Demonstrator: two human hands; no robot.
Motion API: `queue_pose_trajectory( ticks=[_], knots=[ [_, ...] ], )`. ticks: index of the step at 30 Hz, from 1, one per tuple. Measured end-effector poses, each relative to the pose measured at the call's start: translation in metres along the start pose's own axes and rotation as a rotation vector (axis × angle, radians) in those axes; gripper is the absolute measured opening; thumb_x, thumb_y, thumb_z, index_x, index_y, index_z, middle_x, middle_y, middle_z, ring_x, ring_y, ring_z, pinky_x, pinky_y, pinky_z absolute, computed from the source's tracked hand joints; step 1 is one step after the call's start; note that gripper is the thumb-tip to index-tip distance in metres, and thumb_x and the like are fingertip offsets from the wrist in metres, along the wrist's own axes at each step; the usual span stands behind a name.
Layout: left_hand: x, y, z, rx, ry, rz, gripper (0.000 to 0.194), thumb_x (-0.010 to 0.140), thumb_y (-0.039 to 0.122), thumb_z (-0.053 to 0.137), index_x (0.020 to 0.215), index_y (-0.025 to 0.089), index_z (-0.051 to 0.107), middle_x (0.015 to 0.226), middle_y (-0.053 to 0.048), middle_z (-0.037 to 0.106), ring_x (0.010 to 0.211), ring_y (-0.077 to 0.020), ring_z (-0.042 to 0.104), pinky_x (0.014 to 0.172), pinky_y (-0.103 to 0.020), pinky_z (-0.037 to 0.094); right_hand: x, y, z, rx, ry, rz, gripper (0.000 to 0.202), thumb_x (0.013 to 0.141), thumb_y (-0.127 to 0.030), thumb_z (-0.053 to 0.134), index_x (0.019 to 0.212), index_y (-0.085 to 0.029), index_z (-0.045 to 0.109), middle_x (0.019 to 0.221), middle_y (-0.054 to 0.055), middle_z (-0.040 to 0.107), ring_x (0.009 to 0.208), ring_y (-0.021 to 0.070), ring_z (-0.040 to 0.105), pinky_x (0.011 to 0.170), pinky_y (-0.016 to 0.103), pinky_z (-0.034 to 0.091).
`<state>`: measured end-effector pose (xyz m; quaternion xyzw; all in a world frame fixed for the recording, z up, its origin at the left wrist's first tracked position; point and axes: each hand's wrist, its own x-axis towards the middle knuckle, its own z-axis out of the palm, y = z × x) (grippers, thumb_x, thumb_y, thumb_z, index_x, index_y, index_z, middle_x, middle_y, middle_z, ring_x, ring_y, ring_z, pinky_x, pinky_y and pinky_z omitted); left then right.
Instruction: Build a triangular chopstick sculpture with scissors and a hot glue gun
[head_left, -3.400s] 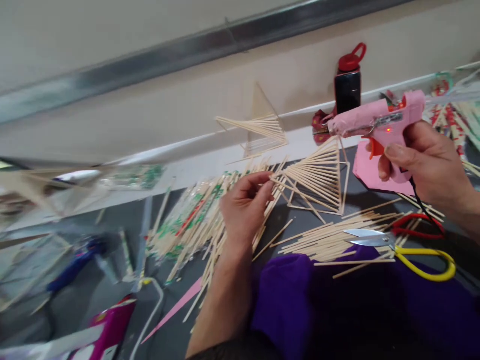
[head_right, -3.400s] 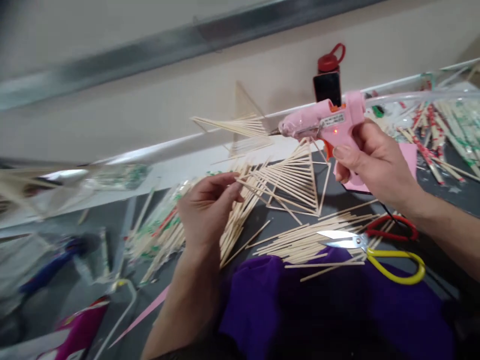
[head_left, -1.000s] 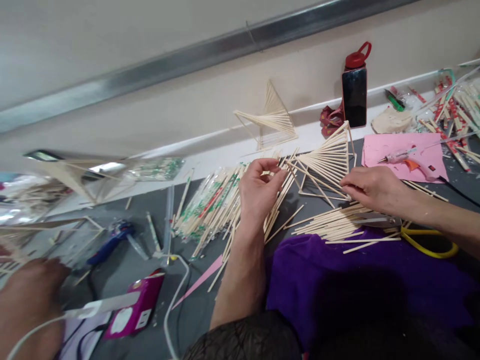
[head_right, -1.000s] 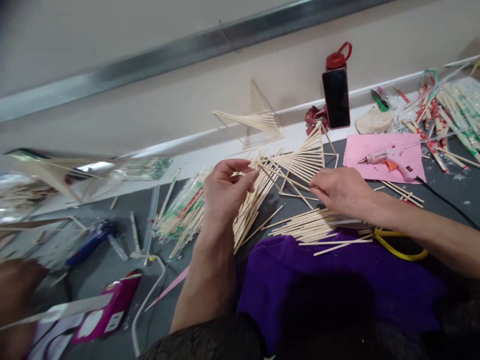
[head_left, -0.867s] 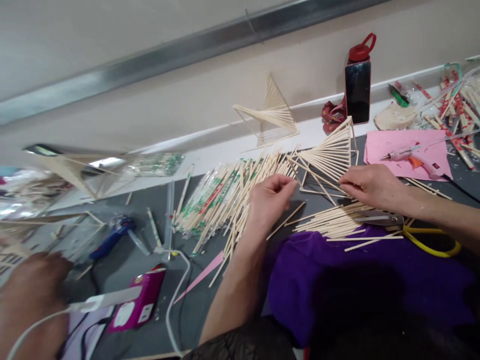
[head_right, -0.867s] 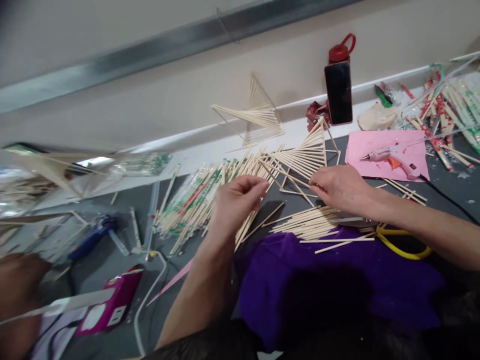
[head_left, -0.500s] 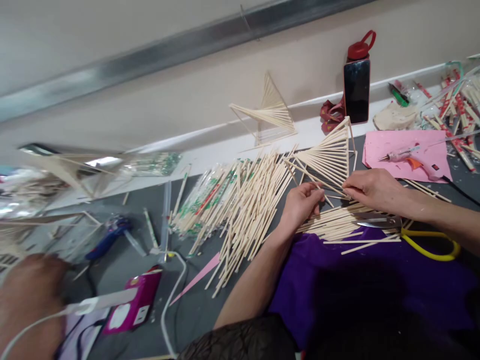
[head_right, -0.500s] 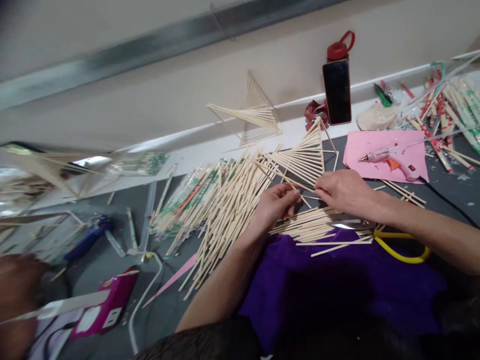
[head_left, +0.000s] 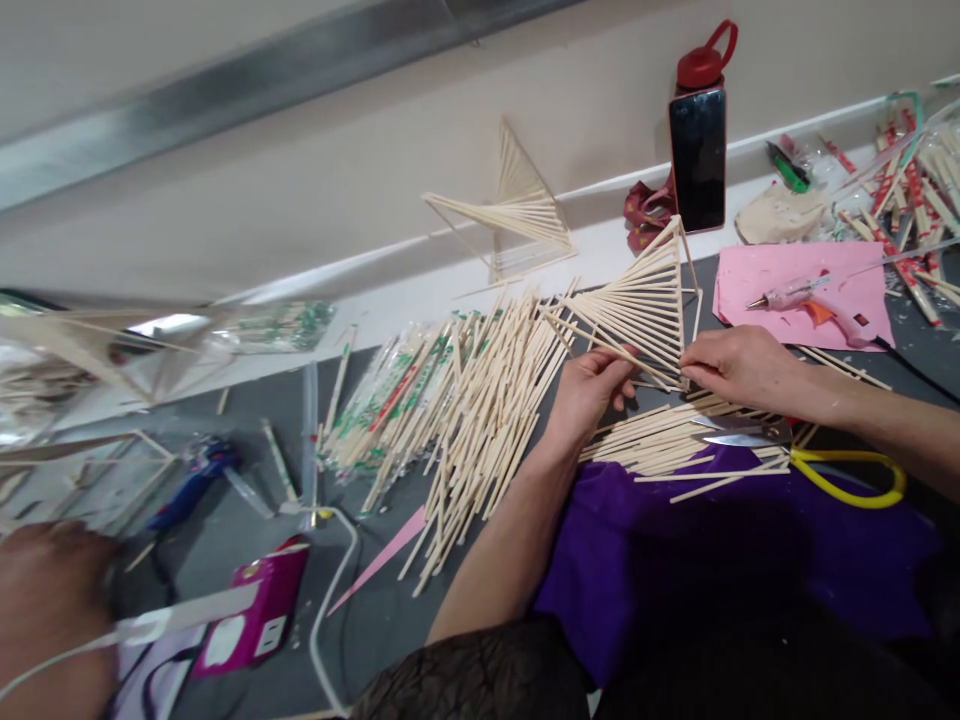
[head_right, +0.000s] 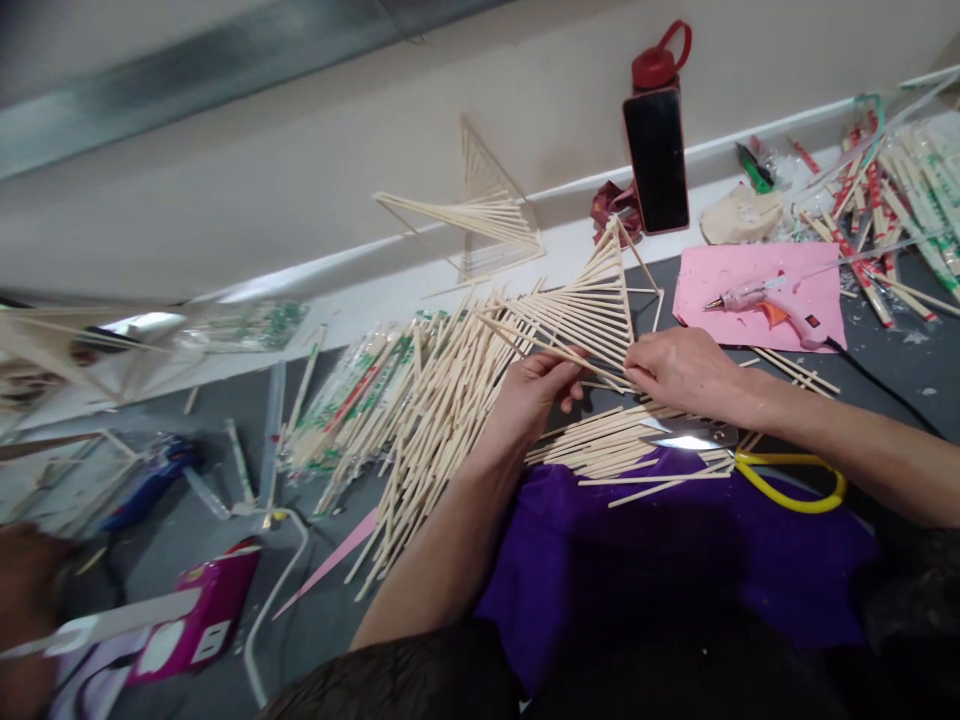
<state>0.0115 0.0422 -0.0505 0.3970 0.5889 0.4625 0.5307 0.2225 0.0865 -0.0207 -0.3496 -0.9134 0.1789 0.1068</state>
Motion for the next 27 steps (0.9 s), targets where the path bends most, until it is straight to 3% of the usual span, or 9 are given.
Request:
queue_pose_trajectory(
  ticks=[3, 7, 13, 18, 27],
  knots=[
    [0.003, -0.003, 0.003, -0.002, 0.018, 0.025, 0.021, 0.067, 0.03, 0.073, 0.08, 0.013, 0.07, 0.054, 0.001, 0.063, 0.041, -0.0071, 0.051, 0.037, -0.017, 0.037, 0.0, 0.001, 0.002, -0.016, -0.042, -0.002, 0.03, 0.092, -0.027, 0.045, 0.086, -0.018, 0.073, 0.085, 0.007, 0.072, 0.074, 0.0175, 0.062, 0.061, 0.028, 0.035],
    [0.003, -0.006, 0.006, -0.061, 0.069, 0.053, 0.025, 0.066, 0.034, 0.076, 0.077, 0.014, 0.067, 0.067, -0.002, 0.068, 0.054, -0.0112, 0.064, 0.04, -0.017, 0.043, 0.0, 0.001, 0.005, -0.069, -0.093, 0.028, 0.031, 0.093, -0.027, 0.045, 0.092, -0.017, 0.074, 0.089, 0.008, 0.074, 0.077, 0.0181, 0.064, 0.061, 0.028, 0.035],
    [0.005, -0.009, 0.007, -0.084, 0.084, 0.037, 0.029, 0.064, 0.037, 0.079, 0.075, 0.014, 0.065, 0.069, -0.002, 0.067, 0.054, -0.0111, 0.064, 0.039, -0.017, 0.041, -0.001, 0.005, 0.011, -0.16, -0.215, 0.147, 0.03, 0.092, -0.024, 0.048, 0.089, -0.015, 0.076, 0.088, 0.011, 0.075, 0.076, 0.0208, 0.066, 0.06, 0.029, 0.035],
    [0.006, -0.009, 0.007, -0.078, 0.065, 0.026, 0.032, 0.063, 0.04, 0.08, 0.073, 0.013, 0.066, 0.072, -0.003, 0.07, 0.051, -0.0088, 0.062, 0.039, -0.017, 0.039, 0.004, 0.009, 0.019, -0.052, -0.212, 0.173, 0.026, 0.091, -0.024, 0.052, 0.093, -0.018, 0.077, 0.09, 0.007, 0.077, 0.078, 0.0187, 0.067, 0.062, 0.027, 0.038],
    [0.01, -0.013, 0.005, -0.104, 0.04, 0.015, 0.035, 0.061, 0.042, 0.082, 0.072, 0.012, 0.066, 0.075, -0.006, 0.073, 0.045, -0.0064, 0.058, 0.035, -0.016, 0.037, 0.01, 0.004, 0.02, 0.032, -0.211, 0.29, 0.021, 0.087, -0.023, 0.057, 0.088, -0.019, 0.078, 0.077, 0.003, 0.075, 0.069, 0.0149, 0.065, 0.06, 0.024, 0.037]
  ],
)
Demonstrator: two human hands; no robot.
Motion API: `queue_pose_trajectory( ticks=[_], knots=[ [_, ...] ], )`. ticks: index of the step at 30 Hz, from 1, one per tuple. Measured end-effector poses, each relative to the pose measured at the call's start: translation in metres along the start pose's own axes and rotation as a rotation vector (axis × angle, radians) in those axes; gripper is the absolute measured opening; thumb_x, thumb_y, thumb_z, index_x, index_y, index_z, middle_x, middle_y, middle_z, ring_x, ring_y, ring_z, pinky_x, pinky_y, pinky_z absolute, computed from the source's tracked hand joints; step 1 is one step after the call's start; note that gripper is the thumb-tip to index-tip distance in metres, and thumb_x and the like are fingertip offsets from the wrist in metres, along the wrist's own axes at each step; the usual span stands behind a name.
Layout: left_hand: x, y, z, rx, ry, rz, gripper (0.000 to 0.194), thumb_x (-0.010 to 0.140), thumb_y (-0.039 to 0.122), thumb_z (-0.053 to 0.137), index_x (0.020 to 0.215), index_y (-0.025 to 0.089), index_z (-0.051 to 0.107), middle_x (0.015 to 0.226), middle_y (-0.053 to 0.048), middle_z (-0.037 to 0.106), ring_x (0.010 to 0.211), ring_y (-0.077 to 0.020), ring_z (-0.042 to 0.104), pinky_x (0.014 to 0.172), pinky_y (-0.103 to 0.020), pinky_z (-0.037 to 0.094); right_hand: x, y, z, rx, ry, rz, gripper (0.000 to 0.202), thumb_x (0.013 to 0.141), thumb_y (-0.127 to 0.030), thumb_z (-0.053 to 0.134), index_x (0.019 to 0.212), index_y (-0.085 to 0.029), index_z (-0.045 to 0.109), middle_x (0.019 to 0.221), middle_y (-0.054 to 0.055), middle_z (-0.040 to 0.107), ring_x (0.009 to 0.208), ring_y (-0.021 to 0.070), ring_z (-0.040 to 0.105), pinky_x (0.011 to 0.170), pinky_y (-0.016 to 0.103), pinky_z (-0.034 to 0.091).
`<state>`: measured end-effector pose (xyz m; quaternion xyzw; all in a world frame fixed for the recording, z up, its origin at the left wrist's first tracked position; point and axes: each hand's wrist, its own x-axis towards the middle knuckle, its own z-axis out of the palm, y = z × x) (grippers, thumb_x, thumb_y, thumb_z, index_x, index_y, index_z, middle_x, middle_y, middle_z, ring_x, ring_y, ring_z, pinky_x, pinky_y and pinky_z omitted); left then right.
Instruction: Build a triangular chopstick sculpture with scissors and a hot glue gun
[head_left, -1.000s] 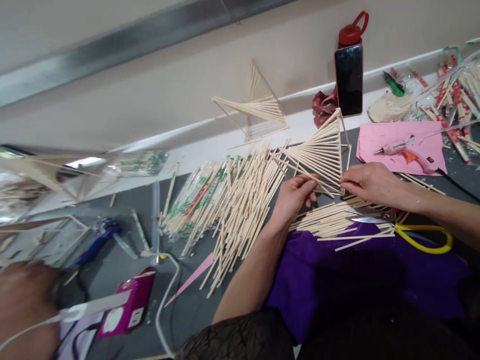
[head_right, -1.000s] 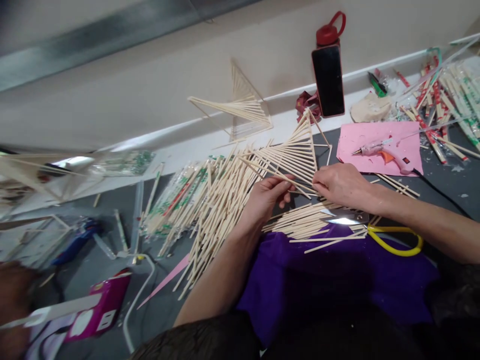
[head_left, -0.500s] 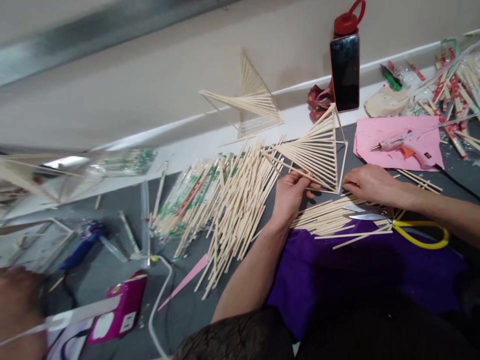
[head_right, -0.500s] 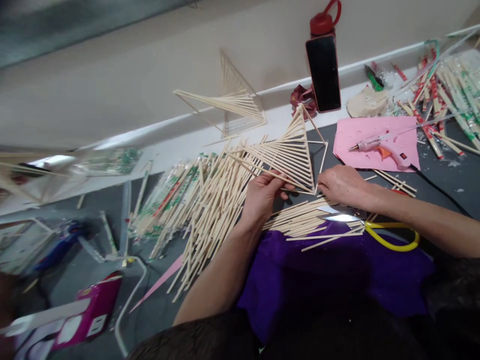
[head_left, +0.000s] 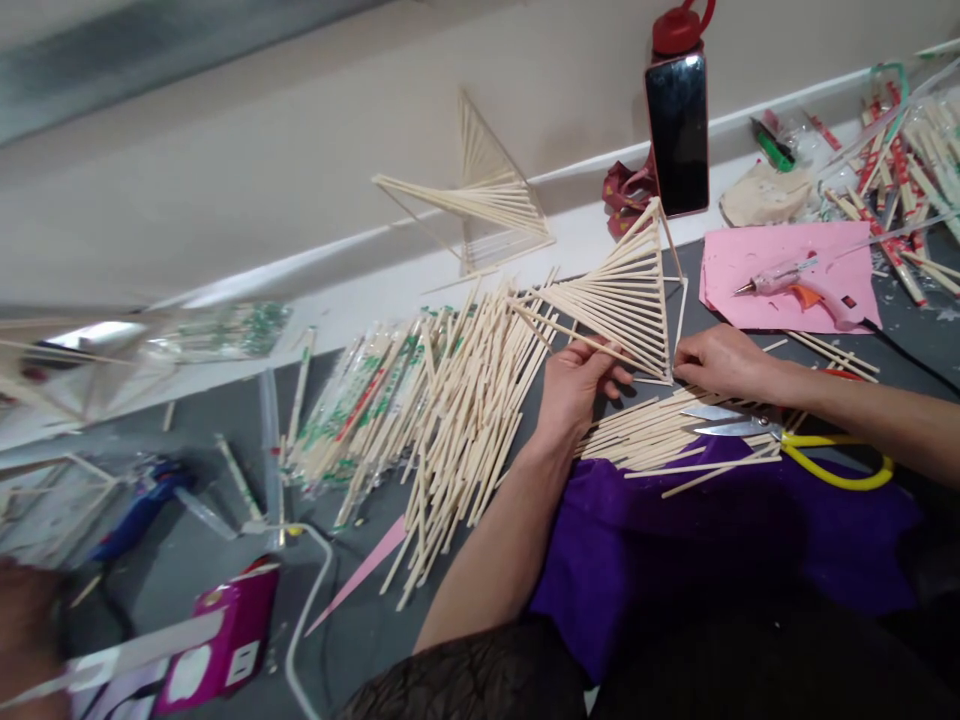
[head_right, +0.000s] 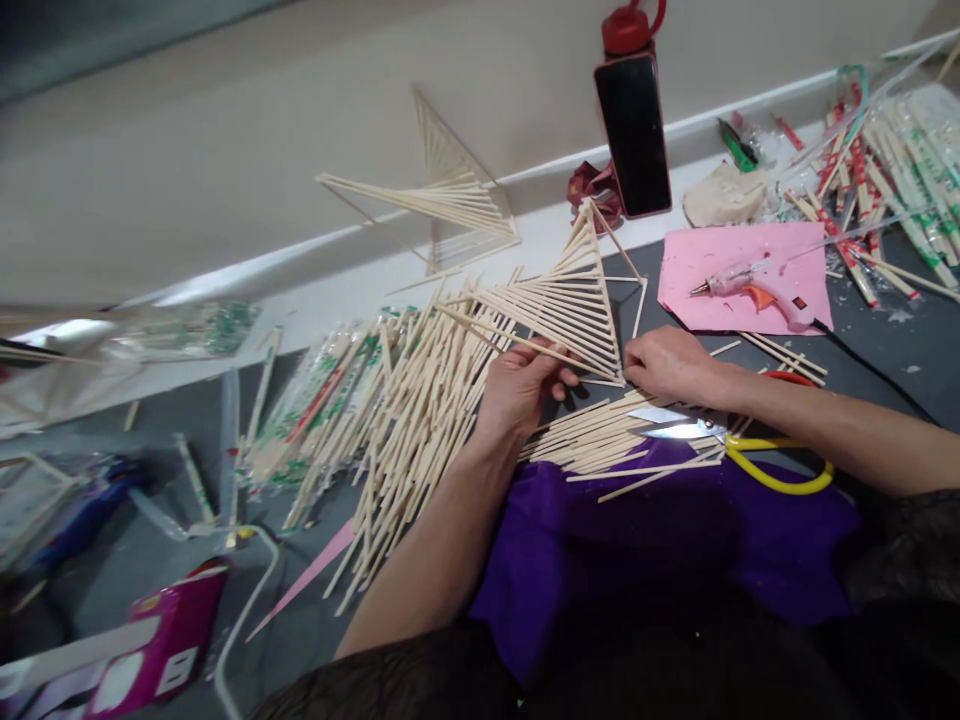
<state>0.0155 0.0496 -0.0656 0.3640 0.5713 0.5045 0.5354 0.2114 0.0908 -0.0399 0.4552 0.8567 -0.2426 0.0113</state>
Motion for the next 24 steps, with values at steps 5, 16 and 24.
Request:
queue_pose_trajectory(
  ticks=[5, 16, 24],
  knots=[
    [0.001, 0.0, 0.0, 0.013, -0.031, -0.027, 0.04, 0.061, 0.046, 0.082, 0.072, 0.013, 0.064, 0.073, -0.005, 0.072, 0.046, -0.0078, 0.06, 0.033, -0.017, 0.035, 0.003, 0.004, 0.004, 0.017, 0.018, 0.001, 0.022, 0.087, -0.025, 0.056, 0.085, -0.019, 0.077, 0.076, 0.003, 0.075, 0.068, 0.015, 0.064, 0.06, 0.024, 0.037],
    [-0.002, -0.001, 0.001, -0.004, -0.098, -0.022, 0.038, 0.064, 0.046, 0.08, 0.071, 0.013, 0.063, 0.064, -0.004, 0.07, 0.045, -0.0097, 0.061, 0.034, -0.016, 0.037, -0.001, -0.018, -0.013, -0.037, 0.26, -0.191, 0.026, 0.089, -0.025, 0.048, 0.084, -0.016, 0.071, 0.082, 0.006, 0.073, 0.073, 0.0164, 0.061, 0.061, 0.027, 0.032],
    [-0.001, -0.008, -0.002, 0.063, -0.072, 0.042, 0.032, 0.068, 0.042, 0.077, 0.064, 0.014, 0.061, 0.049, -0.001, 0.064, 0.037, -0.0078, 0.053, 0.036, -0.016, 0.038, 0.034, -0.059, -0.037, -0.096, 0.27, -0.265, 0.026, 0.092, -0.026, 0.047, 0.09, -0.015, 0.071, 0.09, 0.008, 0.073, 0.08, 0.0177, 0.061, 0.061, 0.03, 0.03]
  ],
)
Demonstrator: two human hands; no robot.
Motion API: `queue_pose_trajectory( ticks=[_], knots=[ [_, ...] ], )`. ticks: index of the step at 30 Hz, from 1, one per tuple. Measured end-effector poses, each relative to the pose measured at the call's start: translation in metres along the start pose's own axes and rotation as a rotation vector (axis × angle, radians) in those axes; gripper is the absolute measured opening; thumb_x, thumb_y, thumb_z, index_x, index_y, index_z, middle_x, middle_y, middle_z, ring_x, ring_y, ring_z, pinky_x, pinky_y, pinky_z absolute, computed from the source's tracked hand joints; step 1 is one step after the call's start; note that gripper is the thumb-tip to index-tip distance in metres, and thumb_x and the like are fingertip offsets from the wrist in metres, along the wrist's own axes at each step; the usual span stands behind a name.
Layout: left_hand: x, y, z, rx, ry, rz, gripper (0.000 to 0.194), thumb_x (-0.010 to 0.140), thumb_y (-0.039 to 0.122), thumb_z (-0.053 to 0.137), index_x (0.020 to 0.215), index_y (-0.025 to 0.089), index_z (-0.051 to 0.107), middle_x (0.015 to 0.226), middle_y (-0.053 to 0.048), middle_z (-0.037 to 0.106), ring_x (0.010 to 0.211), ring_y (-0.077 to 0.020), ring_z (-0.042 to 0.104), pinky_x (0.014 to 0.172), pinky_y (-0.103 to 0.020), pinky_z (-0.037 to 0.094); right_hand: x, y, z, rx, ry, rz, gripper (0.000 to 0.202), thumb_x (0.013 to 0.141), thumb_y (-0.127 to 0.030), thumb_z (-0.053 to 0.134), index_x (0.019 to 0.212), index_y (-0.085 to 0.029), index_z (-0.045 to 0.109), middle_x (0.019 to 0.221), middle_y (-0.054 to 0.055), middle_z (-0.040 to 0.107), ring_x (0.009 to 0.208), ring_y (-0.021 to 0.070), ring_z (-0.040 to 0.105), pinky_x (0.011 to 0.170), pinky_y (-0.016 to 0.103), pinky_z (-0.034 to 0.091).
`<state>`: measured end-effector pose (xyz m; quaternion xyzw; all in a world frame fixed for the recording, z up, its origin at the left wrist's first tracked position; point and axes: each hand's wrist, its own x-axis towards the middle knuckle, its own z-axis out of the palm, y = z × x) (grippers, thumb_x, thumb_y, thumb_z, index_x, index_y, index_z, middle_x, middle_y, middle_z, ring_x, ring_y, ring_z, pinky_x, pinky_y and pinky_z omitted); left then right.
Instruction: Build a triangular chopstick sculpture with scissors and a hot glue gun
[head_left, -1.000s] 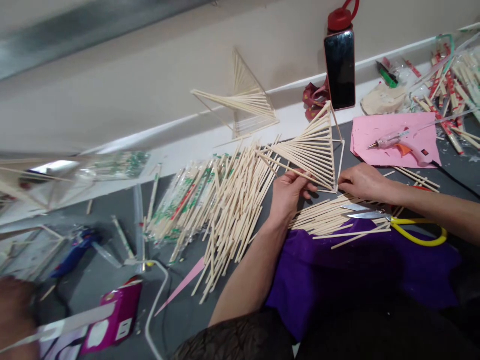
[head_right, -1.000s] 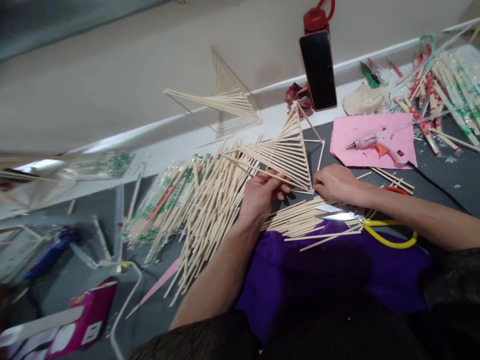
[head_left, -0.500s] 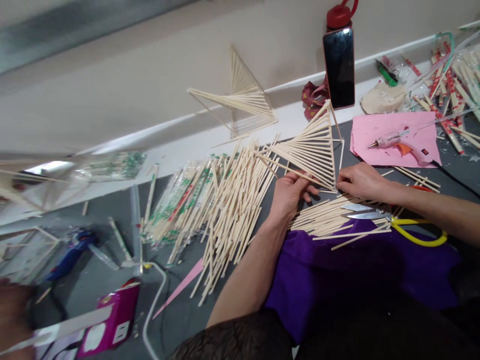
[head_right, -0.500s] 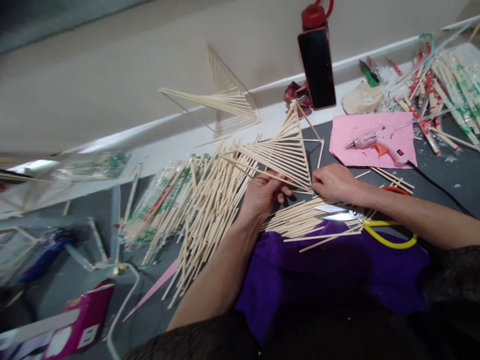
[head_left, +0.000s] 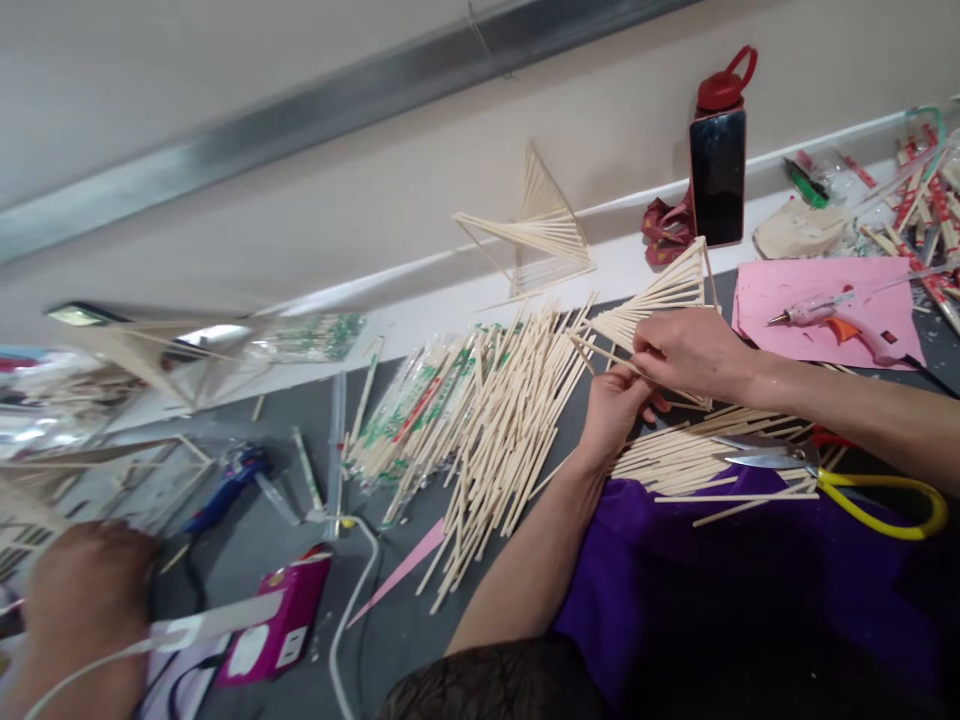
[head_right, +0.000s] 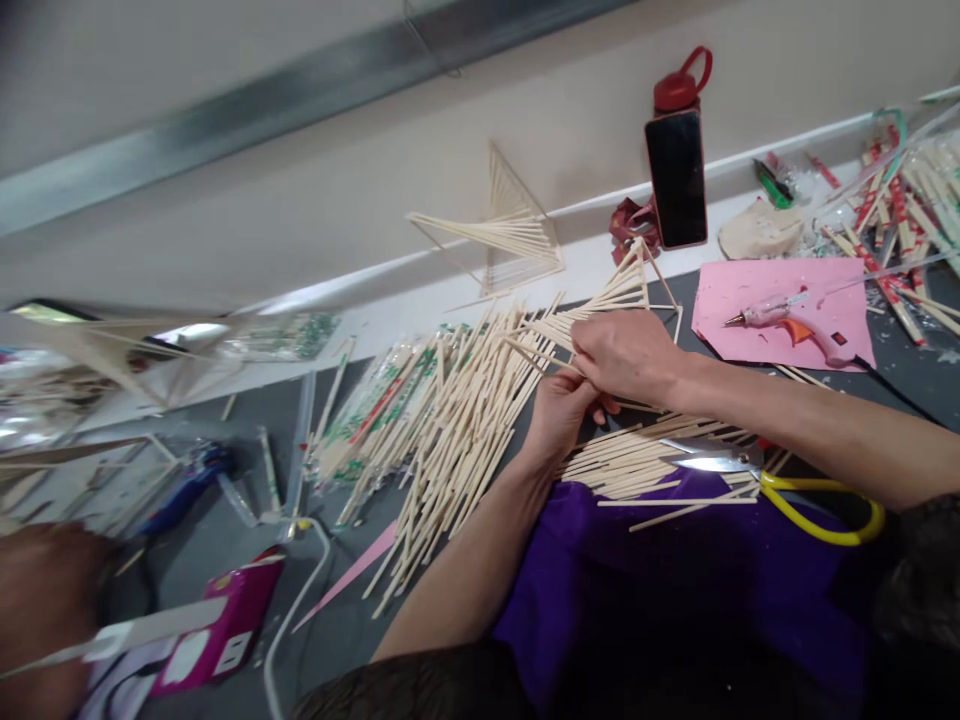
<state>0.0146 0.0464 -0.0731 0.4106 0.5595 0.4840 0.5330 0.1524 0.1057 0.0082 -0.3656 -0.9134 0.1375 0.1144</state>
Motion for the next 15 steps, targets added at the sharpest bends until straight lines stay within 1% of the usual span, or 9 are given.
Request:
queue_pose_trajectory(
  ticks=[2, 5, 11, 15],
  knots=[
    [-0.0005, 0.0007, -0.0001, 0.012, 0.005, 0.004, 0.035, 0.068, 0.044, 0.077, 0.062, 0.014, 0.061, 0.047, -0.002, 0.064, 0.034, -0.0066, 0.05, 0.036, -0.016, 0.036, 0.0069, -0.0056, -0.0011, -0.021, -0.025, 0.011, 0.025, 0.091, -0.025, 0.048, 0.094, -0.014, 0.07, 0.093, 0.009, 0.072, 0.081, 0.0181, 0.061, 0.06, 0.03, 0.029],
    [-0.0012, 0.0025, -0.0002, 0.024, 0.01, 0.009, 0.037, 0.068, 0.047, 0.078, 0.063, 0.013, 0.062, 0.049, -0.002, 0.065, 0.035, -0.0067, 0.05, 0.036, -0.017, 0.037, 0.0113, -0.0102, -0.002, -0.048, -0.044, 0.033, 0.024, 0.09, -0.024, 0.049, 0.098, -0.013, 0.069, 0.095, 0.01, 0.072, 0.081, 0.0183, 0.062, 0.058, 0.03, 0.028],
    [-0.0024, 0.0036, 0.0, 0.058, 0.017, -0.002, 0.039, 0.069, 0.05, 0.076, 0.067, 0.012, 0.066, 0.051, -0.004, 0.067, 0.036, -0.0076, 0.052, 0.038, -0.018, 0.039, 0.0123, -0.0122, -0.002, -0.06, -0.062, 0.062, 0.023, 0.091, -0.024, 0.049, 0.094, -0.013, 0.068, 0.093, 0.011, 0.072, 0.077, 0.0187, 0.063, 0.056, 0.031, 0.026],
    [-0.0033, 0.0052, -0.0041, 0.092, 0.005, -0.008, 0.036, 0.072, 0.048, 0.073, 0.069, 0.013, 0.067, 0.053, -0.003, 0.067, 0.038, -0.0078, 0.053, 0.039, -0.018, 0.04, 0.0129, -0.0112, -0.0002, -0.06, -0.038, 0.059, 0.025, 0.09, -0.023, 0.048, 0.094, -0.013, 0.07, 0.091, 0.011, 0.073, 0.076, 0.0191, 0.063, 0.057, 0.031, 0.026]
  ],
)
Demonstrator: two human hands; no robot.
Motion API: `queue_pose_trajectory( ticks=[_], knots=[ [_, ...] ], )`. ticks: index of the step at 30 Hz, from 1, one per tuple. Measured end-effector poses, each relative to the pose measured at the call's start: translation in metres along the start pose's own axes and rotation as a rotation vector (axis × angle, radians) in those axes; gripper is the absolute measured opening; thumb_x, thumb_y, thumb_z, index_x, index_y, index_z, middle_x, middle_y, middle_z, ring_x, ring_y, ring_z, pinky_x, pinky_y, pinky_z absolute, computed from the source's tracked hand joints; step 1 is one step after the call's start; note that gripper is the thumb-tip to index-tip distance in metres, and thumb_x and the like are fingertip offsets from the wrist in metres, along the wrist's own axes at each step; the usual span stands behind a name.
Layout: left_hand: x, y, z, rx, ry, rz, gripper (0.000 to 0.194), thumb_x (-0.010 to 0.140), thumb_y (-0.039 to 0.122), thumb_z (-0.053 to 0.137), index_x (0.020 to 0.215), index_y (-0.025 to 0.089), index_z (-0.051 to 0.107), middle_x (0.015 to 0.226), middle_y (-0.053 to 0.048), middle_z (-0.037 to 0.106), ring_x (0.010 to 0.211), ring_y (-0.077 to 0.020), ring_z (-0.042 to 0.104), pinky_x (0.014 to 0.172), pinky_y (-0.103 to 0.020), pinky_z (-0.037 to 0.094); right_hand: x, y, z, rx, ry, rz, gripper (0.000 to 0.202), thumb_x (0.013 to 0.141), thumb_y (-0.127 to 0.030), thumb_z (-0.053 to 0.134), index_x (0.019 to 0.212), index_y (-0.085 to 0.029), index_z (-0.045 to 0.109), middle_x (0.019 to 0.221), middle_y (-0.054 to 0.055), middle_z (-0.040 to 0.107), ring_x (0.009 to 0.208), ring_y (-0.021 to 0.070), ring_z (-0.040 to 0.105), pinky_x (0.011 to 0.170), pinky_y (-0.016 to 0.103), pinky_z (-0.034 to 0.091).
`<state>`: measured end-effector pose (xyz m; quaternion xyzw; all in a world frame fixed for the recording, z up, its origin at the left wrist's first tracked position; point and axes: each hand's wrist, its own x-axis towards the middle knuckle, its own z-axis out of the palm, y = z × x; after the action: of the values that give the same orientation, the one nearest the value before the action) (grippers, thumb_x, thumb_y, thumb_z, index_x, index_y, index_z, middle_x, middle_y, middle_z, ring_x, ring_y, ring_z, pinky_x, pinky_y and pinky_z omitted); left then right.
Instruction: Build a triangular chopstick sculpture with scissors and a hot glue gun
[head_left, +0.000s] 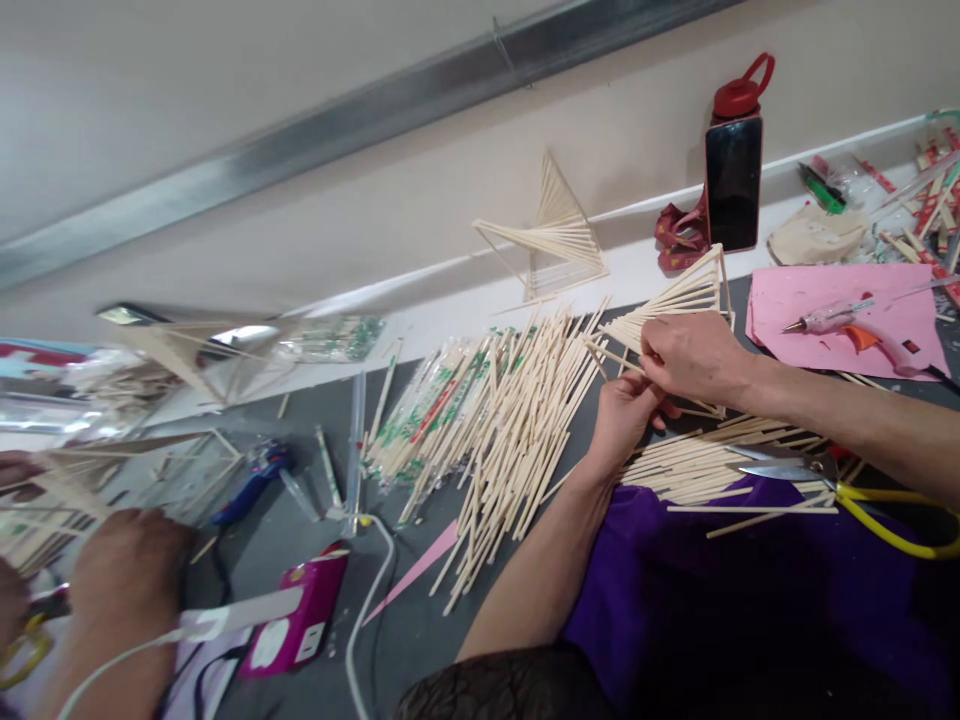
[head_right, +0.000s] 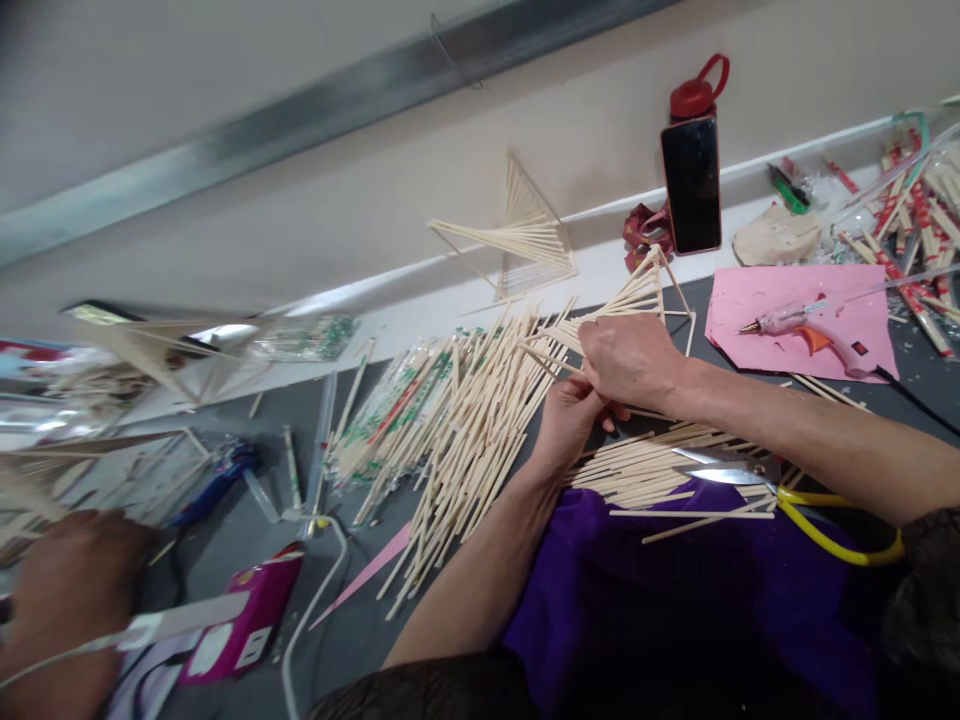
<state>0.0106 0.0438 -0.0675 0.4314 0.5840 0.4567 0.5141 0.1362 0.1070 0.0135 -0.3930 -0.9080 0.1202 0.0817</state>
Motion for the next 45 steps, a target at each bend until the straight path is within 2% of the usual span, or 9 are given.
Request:
queue_pose_trajectory(
  ticks=[5, 7, 8, 12, 14, 18, 24, 37, 45],
  knots=[
    [-0.015, 0.033, -0.032, 0.319, -0.252, -0.127, 0.025, 0.075, 0.038, 0.071, 0.064, 0.016, 0.066, 0.053, -0.001, 0.065, 0.041, -0.0096, 0.056, 0.038, -0.018, 0.037, -0.001, 0.005, 0.0, 0.02, 0.038, -0.006, 0.024, 0.087, -0.022, 0.048, 0.094, -0.015, 0.07, 0.093, 0.01, 0.074, 0.078, 0.0192, 0.062, 0.059, 0.031, 0.028],
    [-0.025, 0.054, -0.048, 0.465, -0.273, -0.05, 0.019, 0.075, 0.032, 0.07, 0.063, 0.018, 0.069, 0.046, 0.002, 0.059, 0.038, -0.0083, 0.052, 0.038, -0.018, 0.036, -0.002, 0.007, 0.001, 0.03, 0.046, -0.025, 0.025, 0.087, -0.022, 0.047, 0.095, -0.015, 0.07, 0.093, 0.009, 0.074, 0.08, 0.0192, 0.062, 0.059, 0.031, 0.028],
    [-0.029, 0.064, -0.055, 0.474, -0.185, 0.034, 0.015, 0.073, 0.03, 0.071, 0.063, 0.018, 0.07, 0.047, 0.002, 0.059, 0.038, -0.0078, 0.05, 0.038, -0.018, 0.036, -0.003, 0.008, 0.002, 0.038, 0.048, -0.037, 0.025, 0.087, -0.022, 0.047, 0.095, -0.015, 0.07, 0.093, 0.009, 0.073, 0.08, 0.0192, 0.062, 0.059, 0.031, 0.028],
    [-0.033, 0.081, -0.068, 0.359, 0.404, 0.443, 0.007, 0.068, 0.025, 0.075, 0.071, 0.019, 0.071, 0.056, 0.002, 0.062, 0.042, -0.006, 0.045, 0.038, -0.018, 0.033, -0.004, 0.011, 0.005, 0.113, 0.058, -0.059, 0.024, 0.089, -0.025, 0.048, 0.096, -0.016, 0.069, 0.089, 0.008, 0.073, 0.078, 0.0179, 0.06, 0.06, 0.03, 0.029],
    [-0.029, 0.08, -0.066, 0.303, 0.537, 0.522, 0.012, 0.067, 0.023, 0.076, 0.078, 0.019, 0.072, 0.063, 0.002, 0.065, 0.045, -0.0055, 0.047, 0.039, -0.017, 0.034, -0.005, 0.011, 0.006, 0.153, 0.057, -0.052, 0.023, 0.089, -0.025, 0.049, 0.098, -0.016, 0.069, 0.09, 0.007, 0.072, 0.078, 0.0173, 0.06, 0.061, 0.029, 0.029],
    [-0.02, 0.073, -0.056, 0.295, 0.504, 0.487, 0.02, 0.067, 0.024, 0.077, 0.086, 0.019, 0.071, 0.073, 0.002, 0.068, 0.048, -0.0058, 0.051, 0.041, -0.017, 0.036, -0.007, 0.01, 0.006, 0.184, 0.061, -0.068, 0.021, 0.09, -0.025, 0.05, 0.089, -0.017, 0.069, 0.09, 0.007, 0.071, 0.079, 0.0165, 0.058, 0.061, 0.028, 0.03],
    [-0.015, 0.073, -0.046, 0.346, 0.457, 0.429, 0.016, 0.07, 0.027, 0.076, 0.083, 0.019, 0.072, 0.064, 0.003, 0.063, 0.05, -0.0065, 0.051, 0.045, -0.018, 0.039, -0.006, 0.014, 0.01, 0.236, 0.103, -0.085, 0.016, 0.089, -0.024, 0.051, 0.09, -0.016, 0.065, 0.088, 0.006, 0.068, 0.078, 0.0162, 0.057, 0.061, 0.029, 0.03],
    [-0.013, 0.067, -0.053, 0.29, 0.456, 0.388, 0.012, 0.071, 0.025, 0.078, 0.081, 0.02, 0.075, 0.063, 0.002, 0.065, 0.048, -0.0063, 0.051, 0.044, -0.017, 0.04, -0.013, 0.013, 0.011, 0.168, 0.035, -0.149, 0.02, 0.093, -0.023, 0.048, 0.103, -0.015, 0.063, 0.099, 0.01, 0.069, 0.085, 0.02, 0.062, 0.059, 0.029, 0.032],
    [-0.013, 0.065, -0.055, 0.292, 0.456, 0.385, 0.011, 0.074, 0.026, 0.076, 0.082, 0.02, 0.075, 0.063, 0.002, 0.066, 0.047, -0.0066, 0.051, 0.047, -0.018, 0.042, -0.015, 0.016, 0.016, 0.201, 0.024, -0.157, 0.022, 0.096, -0.024, 0.045, 0.101, -0.014, 0.064, 0.098, 0.011, 0.069, 0.086, 0.0205, 0.063, 0.064, 0.029, 0.037]
  ],
)
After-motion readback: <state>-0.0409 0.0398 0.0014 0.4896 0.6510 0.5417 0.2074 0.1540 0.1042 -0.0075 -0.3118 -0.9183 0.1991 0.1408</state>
